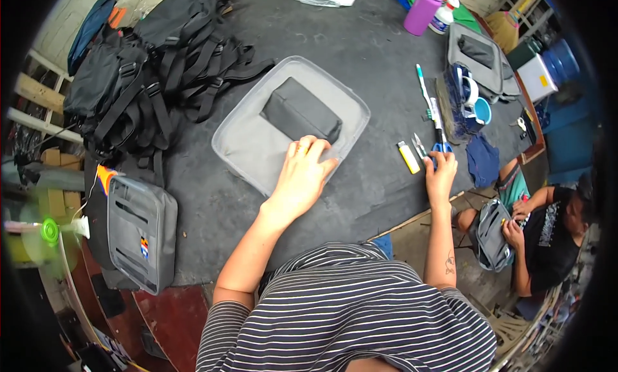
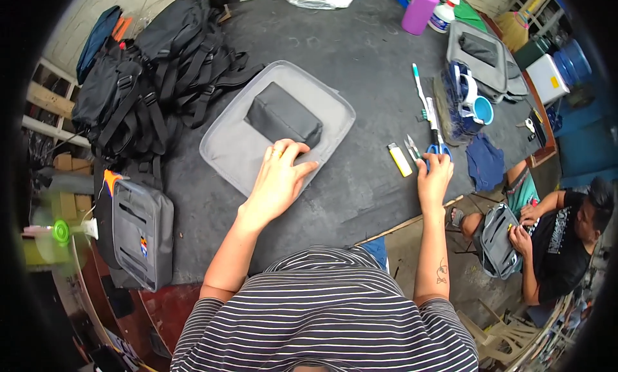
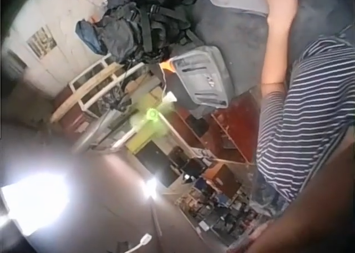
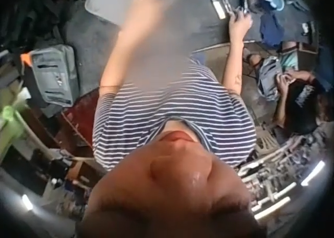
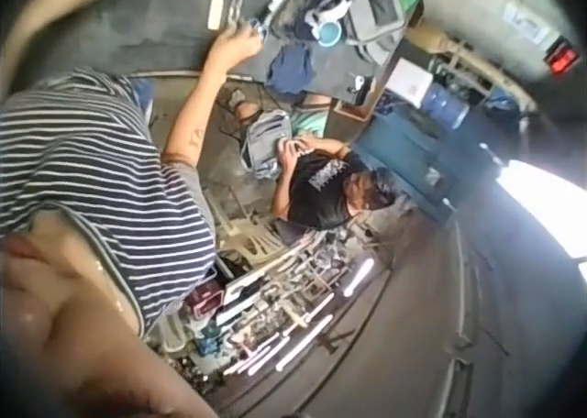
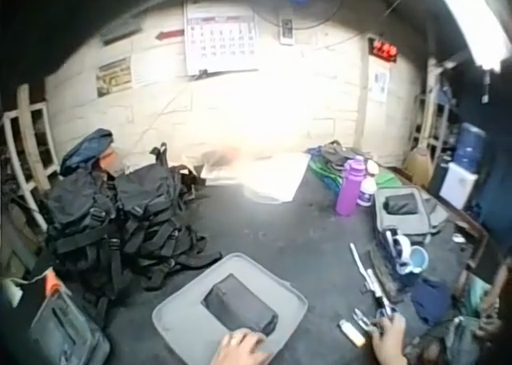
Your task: Assembling and finishing a grey fabric bag, trimming threads and using a lighter to seal edges.
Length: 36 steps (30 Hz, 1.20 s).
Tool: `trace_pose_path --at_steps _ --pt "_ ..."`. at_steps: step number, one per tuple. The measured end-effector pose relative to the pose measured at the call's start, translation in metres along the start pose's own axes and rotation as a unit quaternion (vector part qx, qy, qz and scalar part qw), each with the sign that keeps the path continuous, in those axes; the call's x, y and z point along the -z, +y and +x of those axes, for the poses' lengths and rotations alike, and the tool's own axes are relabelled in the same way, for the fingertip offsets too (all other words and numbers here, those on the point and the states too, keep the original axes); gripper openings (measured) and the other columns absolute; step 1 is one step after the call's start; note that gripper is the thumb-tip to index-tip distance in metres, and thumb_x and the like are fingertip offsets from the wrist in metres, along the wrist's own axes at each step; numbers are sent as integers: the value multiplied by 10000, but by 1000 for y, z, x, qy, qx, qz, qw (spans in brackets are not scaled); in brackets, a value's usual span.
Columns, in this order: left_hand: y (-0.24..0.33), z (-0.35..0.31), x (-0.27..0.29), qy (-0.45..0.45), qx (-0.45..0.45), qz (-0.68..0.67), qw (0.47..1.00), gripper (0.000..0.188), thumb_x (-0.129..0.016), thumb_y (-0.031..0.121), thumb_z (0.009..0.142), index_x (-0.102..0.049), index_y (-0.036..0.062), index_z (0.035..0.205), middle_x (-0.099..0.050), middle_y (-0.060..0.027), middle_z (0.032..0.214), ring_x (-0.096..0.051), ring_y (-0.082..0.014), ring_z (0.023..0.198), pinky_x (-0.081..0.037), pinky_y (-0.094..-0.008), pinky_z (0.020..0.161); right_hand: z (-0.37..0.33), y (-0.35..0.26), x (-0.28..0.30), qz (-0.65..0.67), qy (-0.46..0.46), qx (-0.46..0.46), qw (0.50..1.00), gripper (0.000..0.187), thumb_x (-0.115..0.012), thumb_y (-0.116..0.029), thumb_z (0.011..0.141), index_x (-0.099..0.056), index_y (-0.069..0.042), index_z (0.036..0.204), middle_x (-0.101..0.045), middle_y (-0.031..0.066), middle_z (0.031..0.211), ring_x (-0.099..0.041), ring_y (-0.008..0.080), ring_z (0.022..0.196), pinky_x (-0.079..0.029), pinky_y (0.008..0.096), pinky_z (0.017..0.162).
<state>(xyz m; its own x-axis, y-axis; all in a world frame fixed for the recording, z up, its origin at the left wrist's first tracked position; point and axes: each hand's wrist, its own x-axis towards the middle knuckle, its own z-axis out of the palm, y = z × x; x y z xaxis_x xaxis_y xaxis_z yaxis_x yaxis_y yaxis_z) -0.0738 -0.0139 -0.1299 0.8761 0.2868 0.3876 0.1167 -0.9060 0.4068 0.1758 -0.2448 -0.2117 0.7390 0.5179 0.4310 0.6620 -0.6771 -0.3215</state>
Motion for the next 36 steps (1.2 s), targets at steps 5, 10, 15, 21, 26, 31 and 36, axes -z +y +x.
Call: trace_pose_path --at_steps 5,10,15,21,26,31,36 --pt "-6 -1 -10 -34 9 38 999 210 -657 39 698 -697 42 904 -587 -67 1071 -479 -272 1091 -400 -389 889 1 -23 -2 65 -7 42 997 136 -665 -87 802 -642 -37 927 -550 119 941 -516 305 904 -406 400 806" --pt "-7 0 -13 -19 32 -6 999 140 -653 45 707 -680 30 844 -596 -67 1043 -496 -268 1066 -398 -391 889 15 0 -25 52 -17 -29 998 93 -628 -87 816 -650 -19 875 -593 159 865 -576 335 819 -443 420 732" --pt "-5 -2 -16 22 42 -37 998 99 -676 40 699 -644 27 791 -606 -58 1035 -511 -251 1035 -407 -379 877 23 -1 -18 19 -59 -39 997 163 -690 -75 760 -656 16 891 -603 180 840 -597 360 814 -465 426 746" --pt "-1 -1 -30 38 1 118 992 154 -569 26 736 -615 -11 879 -546 -116 1039 -492 -289 1046 -372 -429 914 27 4 -17 -25 -69 -74 995 131 -676 -93 764 -670 -29 878 -624 145 847 -600 337 826 -471 419 759" --pt "-7 -6 -38 79 38 19 996 185 -577 -19 708 -588 -13 893 -523 -117 1044 -480 -300 1058 -373 -438 902 22 -7 -10 -85 -90 -91 988 115 -683 -133 770 -642 -44 830 -592 126 941 -564 330 920 -448 433 797" --pt "-8 -9 -41 110 59 -15 992 137 -586 -45 706 -597 4 834 -524 -121 1086 -459 -328 1114 -369 -460 912 28 -2 -15 -97 -15 -91 991 112 -577 -36 826 -549 -24 933 -570 164 915 -568 359 887 -450 462 775" --pt "-6 -11 -40 108 100 -3 989 36 -606 -12 742 -611 23 750 -517 -134 1176 -400 -387 1208 -349 -498 956 24 -83 14 207 -75 18 975 171 -438 -131 953 -523 -15 1046 -588 181 888 -592 314 831 -466 382 751"
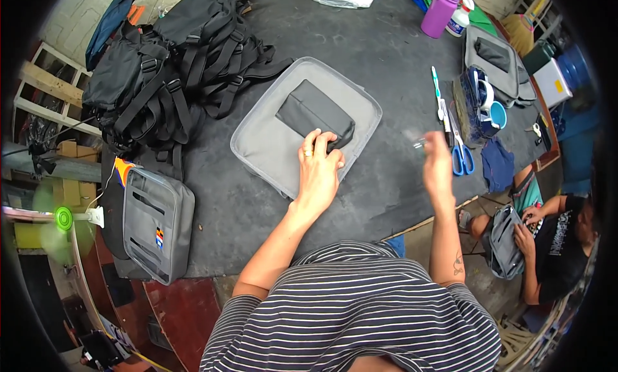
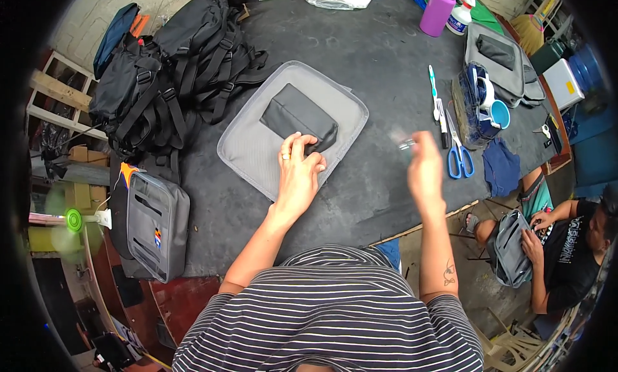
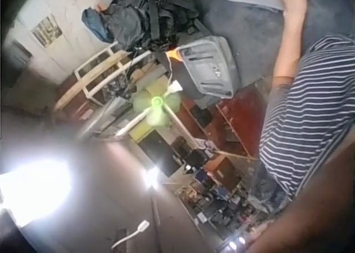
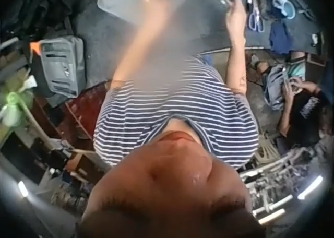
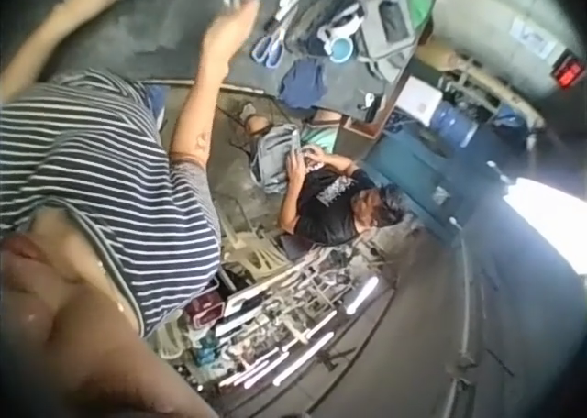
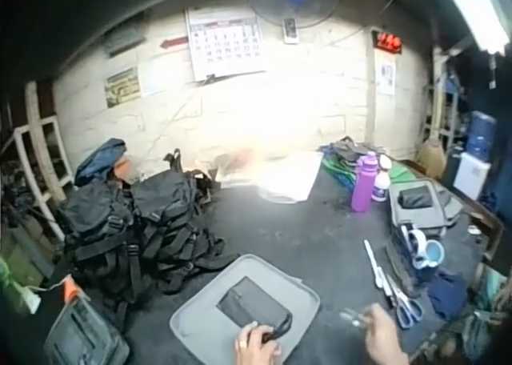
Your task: Assembling and finishing a grey fabric bag, trimming threads and using a lighter to seal edges.
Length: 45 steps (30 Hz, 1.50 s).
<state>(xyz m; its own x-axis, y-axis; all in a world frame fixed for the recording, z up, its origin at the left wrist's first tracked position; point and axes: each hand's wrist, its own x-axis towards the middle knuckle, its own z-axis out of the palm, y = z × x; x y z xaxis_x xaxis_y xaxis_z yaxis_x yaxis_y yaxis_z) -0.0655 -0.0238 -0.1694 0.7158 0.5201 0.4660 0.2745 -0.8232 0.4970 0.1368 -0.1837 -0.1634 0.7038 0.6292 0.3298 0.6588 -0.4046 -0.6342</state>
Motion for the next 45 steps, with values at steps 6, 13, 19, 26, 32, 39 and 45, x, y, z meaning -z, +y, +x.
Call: trace_pose_path --at_steps 6,13,19,26,32,39,45 --pt "2 3 3 -9 20 -8 1000 23 -597 -6 760 -611 11 754 -508 -140 1165 -397 -379 1207 -336 -499 971 -32 -76 -27 68 -180 42 980 283 -737 -115 748 -579 -25 965 -550 110 891 -592 283 746 -480 347 658" --pt "2 1 0 -4 15 5 1000 27 -590 -11 760 -610 -4 776 -495 -150 1177 -391 -376 1215 -329 -495 978 -34 -79 -39 9 -86 151 985 207 -738 -126 718 -605 -34 848 -543 83 789 -571 293 702 -457 379 632" --pt "3 1 2 10 46 -13 999 30 -633 9 737 -639 7 766 -529 -136 1155 -388 -369 1222 -321 -487 987 -32 -76 -43 2 -70 168 983 190 -739 -117 712 -610 -35 824 -538 86 764 -561 279 672 -450 370 617" --pt "9 -3 18 -27 37 -30 998 61 -726 36 670 -713 56 726 -554 -86 1191 -347 -355 1268 -287 -465 1032 -35 -76 -31 54 -119 76 989 206 -754 -126 714 -619 -28 836 -544 88 761 -546 257 598 -443 352 554" --pt "7 -5 11 -35 23 4 999 20 -629 -4 720 -615 10 723 -497 -147 1223 -339 -392 1271 -279 -531 1020 -36 -83 -31 42 -139 91 985 219 -760 -136 708 -624 -27 841 -551 88 770 -569 271 637 -455 362 579" --pt "9 -7 7 -23 -17 29 999 72 -600 3 730 -589 -24 795 -467 -194 1235 -323 -403 1280 -241 -557 1054 -38 -89 -37 -27 -118 149 981 175 -734 -140 709 -606 -42 777 -545 68 773 -584 258 723 -451 377 672" --pt "12 -5 7 -8 -27 60 998 141 -583 17 759 -556 -47 881 -471 -211 1197 -358 -390 1248 -277 -534 1020 -32 -81 -42 25 -112 97 989 206 -737 -149 723 -602 -28 821 -576 94 817 -600 266 741 -468 354 661"
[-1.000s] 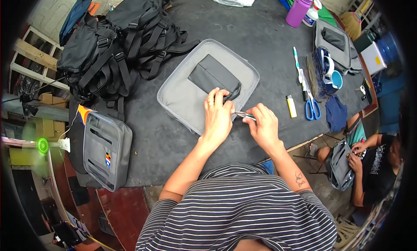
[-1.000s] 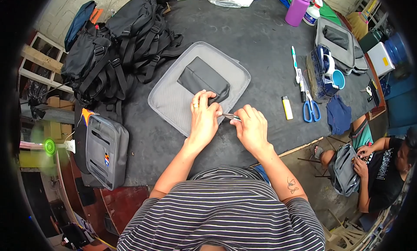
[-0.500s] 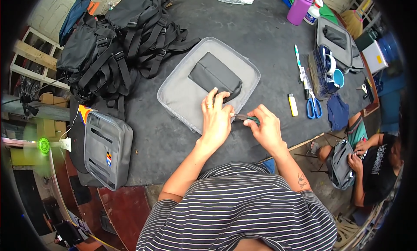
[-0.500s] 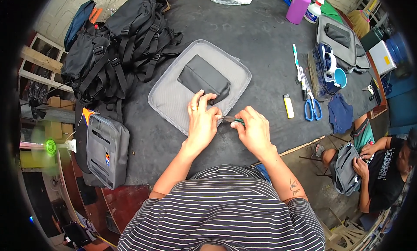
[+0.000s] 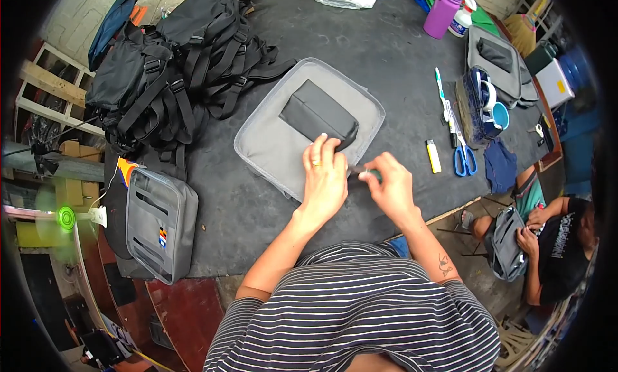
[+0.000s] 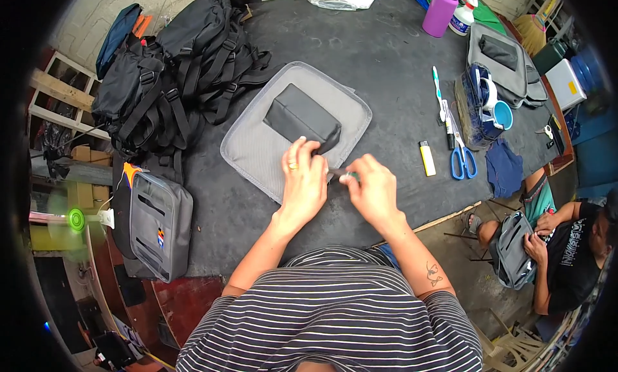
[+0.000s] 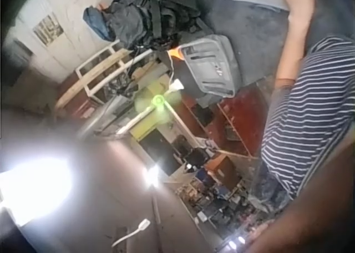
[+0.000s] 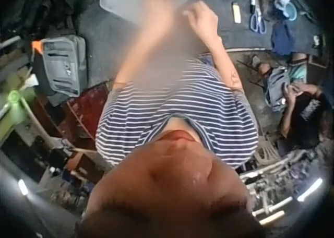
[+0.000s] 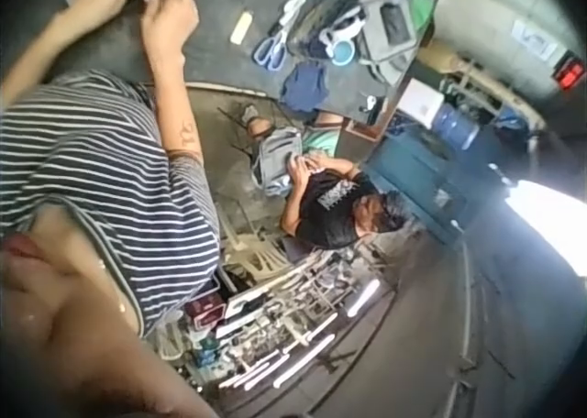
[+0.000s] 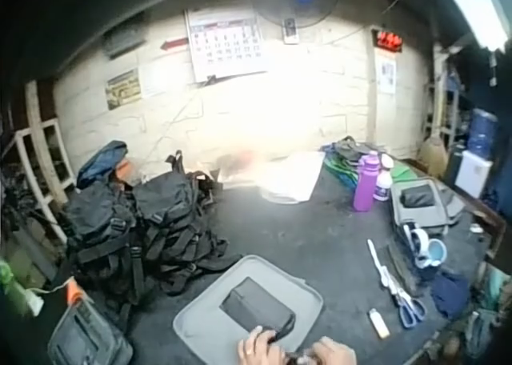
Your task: Assembling and finishing a grey fabric bag, trimming threads and using a lighter to seal edges.
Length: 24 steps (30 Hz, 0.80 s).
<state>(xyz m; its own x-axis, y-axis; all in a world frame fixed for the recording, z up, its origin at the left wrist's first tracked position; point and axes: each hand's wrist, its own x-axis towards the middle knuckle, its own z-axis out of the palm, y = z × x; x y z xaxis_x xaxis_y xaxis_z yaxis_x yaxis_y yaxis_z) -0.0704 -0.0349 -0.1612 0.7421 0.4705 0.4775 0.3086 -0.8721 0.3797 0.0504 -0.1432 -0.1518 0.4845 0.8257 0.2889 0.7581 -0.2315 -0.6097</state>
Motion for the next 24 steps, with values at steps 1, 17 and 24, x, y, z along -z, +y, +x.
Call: trace_pose_path --at_steps 1,17,24 --pt "0 3 3 48 16 -9 999 128 -578 18 778 -555 -29 895 -488 -203 1144 -413 -376 1173 -334 -498 964 3 7 -1 71 26 -45 996 223 -738 -155 731 -602 -22 847 -591 106 840 -608 265 751 -477 343 659" --pt "17 30 -35 5 28 -21 999 104 -673 79 764 -596 10 766 -550 -127 832 -609 -298 756 -496 -402 666 43 61 -47 534 122 -281 788 263 -679 -42 808 -469 -76 962 -533 -43 702 -425 4 534 -289 177 428" --pt "4 28 -40 29 107 -129 985 53 -614 20 800 -570 11 772 -527 -125 830 -608 -322 726 -489 -428 616 23 54 -8 186 69 -174 965 221 -725 -125 775 -632 -9 939 -645 76 866 -627 176 756 -480 308 668"
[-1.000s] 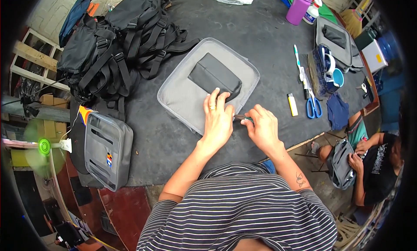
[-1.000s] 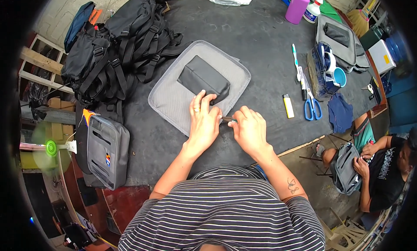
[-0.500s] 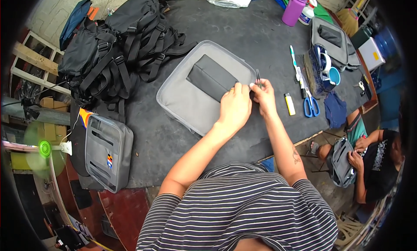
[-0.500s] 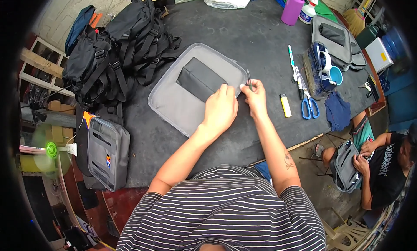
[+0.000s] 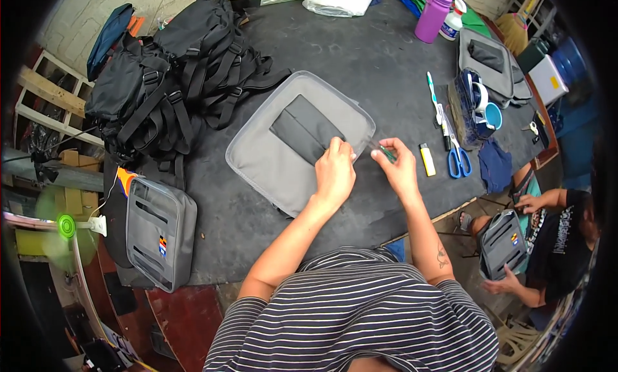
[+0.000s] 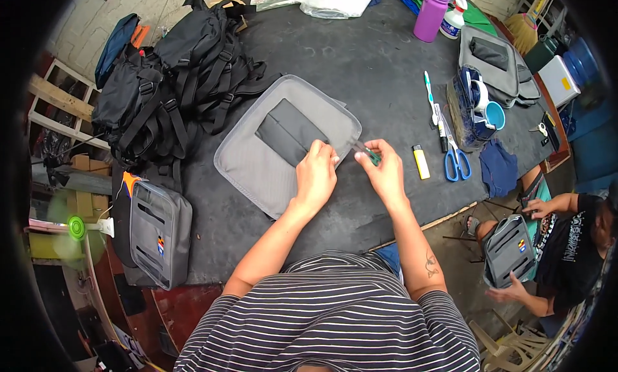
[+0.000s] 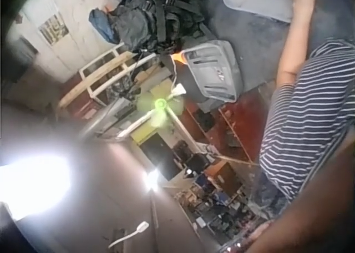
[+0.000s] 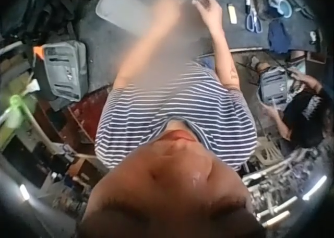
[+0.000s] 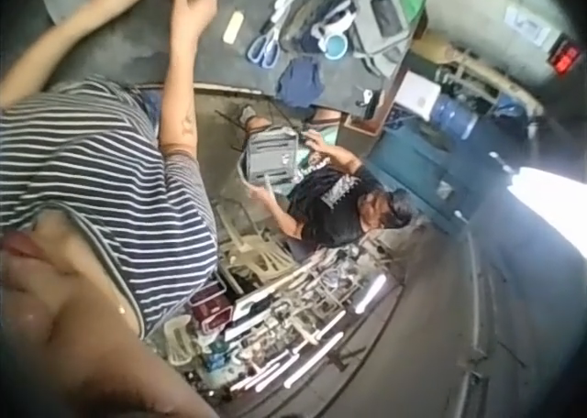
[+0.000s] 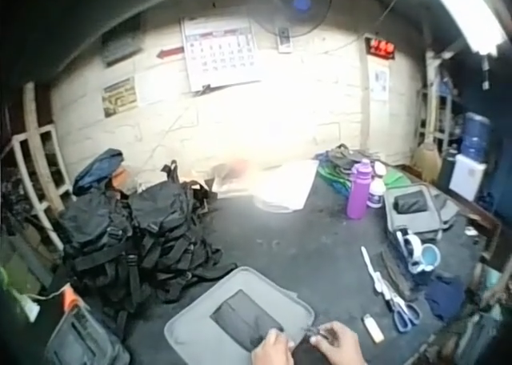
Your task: Assembling and finishing a grey fabric bag, trimming threads and using a lighter to seal edges.
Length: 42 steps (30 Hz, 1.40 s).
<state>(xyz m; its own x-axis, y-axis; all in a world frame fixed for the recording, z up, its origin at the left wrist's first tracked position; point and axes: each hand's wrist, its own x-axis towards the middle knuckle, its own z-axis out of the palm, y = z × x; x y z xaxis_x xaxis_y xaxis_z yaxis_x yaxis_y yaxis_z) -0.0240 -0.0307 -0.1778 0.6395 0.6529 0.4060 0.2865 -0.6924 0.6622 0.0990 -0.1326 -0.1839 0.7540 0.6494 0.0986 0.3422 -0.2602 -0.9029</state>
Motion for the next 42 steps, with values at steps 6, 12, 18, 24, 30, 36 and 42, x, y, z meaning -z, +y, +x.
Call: trace_pose_path --at_steps 6,12,18,24,30,36,42 --pt "0 0 1 -2 -9 6 1000 45 -601 21 818 -561 3 807 -530 -118 848 -613 -317 735 -490 -433 623 -17 -23 4 -194 18 106 975 241 -776 -128 682 -663 -49 879 -568 71 1016 -604 291 785 -482 390 687" --pt "0 -1 1 -3 -11 6 1000 50 -598 18 819 -558 0 794 -528 -115 864 -614 -307 714 -492 -420 606 -15 -21 -7 -249 65 174 951 181 -755 -105 693 -660 -52 839 -558 67 998 -578 275 731 -453 391 675" --pt "1 1 10 -1 -14 32 999 45 -614 10 799 -572 -3 790 -519 -108 976 -624 -299 693 -495 -411 587 -14 -18 -7 -223 63 162 959 164 -756 -112 693 -664 -55 816 -554 57 975 -580 267 706 -458 385 655" --pt "0 7 27 -34 42 -19 998 20 -617 1 792 -605 -10 780 -514 -99 1045 -629 -289 723 -487 -406 624 -19 -29 0 -135 -36 77 987 180 -768 -133 690 -682 -40 819 -561 51 967 -594 269 711 -480 381 669" --pt "-2 4 27 -47 59 -25 997 11 -617 2 790 -617 -9 787 -521 -97 1025 -622 -289 735 -484 -399 644 -21 -32 -5 -215 -31 154 964 203 -780 -116 673 -691 -25 831 -573 55 976 -604 240 721 -482 345 643" --pt "-8 8 47 -81 -93 24 992 67 -646 -4 715 -619 -5 777 -540 -105 982 -585 -290 914 -499 -406 714 -25 -35 -2 -198 -37 137 970 198 -779 -113 666 -687 -23 816 -579 53 969 -594 232 654 -479 347 623" --pt "-16 9 46 -138 -167 105 971 79 -658 46 711 -651 22 785 -551 -80 984 -551 -250 899 -477 -364 747 -25 -33 -2 -179 -64 94 977 210 -773 -100 669 -678 -22 839 -587 54 940 -601 230 688 -483 336 639"
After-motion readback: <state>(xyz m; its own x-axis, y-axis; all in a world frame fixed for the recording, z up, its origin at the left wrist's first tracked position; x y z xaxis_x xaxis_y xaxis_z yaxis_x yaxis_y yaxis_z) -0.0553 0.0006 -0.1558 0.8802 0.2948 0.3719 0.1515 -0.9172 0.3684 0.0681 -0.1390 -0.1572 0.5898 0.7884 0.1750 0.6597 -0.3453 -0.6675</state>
